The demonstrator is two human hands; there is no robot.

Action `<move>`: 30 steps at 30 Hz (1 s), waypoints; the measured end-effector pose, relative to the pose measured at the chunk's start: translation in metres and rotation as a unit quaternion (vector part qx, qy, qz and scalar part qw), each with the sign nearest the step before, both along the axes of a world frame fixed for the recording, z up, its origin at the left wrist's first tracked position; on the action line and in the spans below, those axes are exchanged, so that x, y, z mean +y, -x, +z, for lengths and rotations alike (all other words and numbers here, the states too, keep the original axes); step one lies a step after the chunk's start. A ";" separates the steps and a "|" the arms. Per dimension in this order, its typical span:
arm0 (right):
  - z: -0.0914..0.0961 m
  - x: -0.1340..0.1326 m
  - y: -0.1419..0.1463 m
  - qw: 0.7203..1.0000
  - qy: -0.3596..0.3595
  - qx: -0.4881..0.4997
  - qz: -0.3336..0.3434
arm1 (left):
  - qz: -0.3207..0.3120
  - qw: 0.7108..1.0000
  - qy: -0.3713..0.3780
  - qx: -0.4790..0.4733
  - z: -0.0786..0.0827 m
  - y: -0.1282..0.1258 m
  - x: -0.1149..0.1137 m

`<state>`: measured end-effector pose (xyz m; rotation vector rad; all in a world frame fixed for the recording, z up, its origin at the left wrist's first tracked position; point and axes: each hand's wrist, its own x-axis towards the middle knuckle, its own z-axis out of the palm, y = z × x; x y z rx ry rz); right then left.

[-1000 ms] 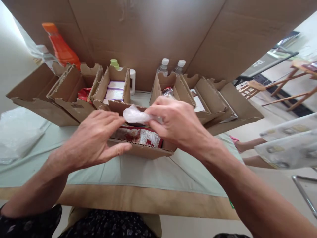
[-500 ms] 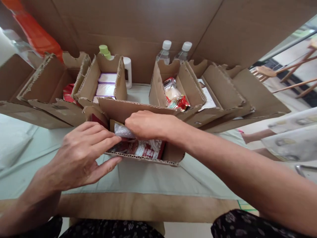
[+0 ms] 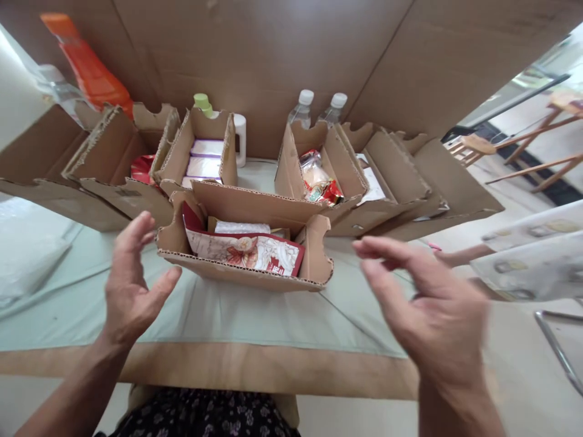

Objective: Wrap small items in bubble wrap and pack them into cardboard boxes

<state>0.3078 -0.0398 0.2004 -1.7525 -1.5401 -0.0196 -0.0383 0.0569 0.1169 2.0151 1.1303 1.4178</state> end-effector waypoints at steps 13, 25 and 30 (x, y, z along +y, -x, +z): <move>-0.079 -0.022 0.094 0.972 0.040 0.182 0.145 | -0.066 0.952 0.229 -0.192 -0.028 0.012 -0.049; -0.007 -0.031 0.071 0.982 -0.008 0.130 0.134 | -0.105 0.970 0.135 -0.174 0.044 -0.007 -0.058; 0.009 -0.022 0.073 0.981 -0.025 0.121 0.148 | -0.074 0.975 0.092 -0.186 0.056 -0.005 -0.064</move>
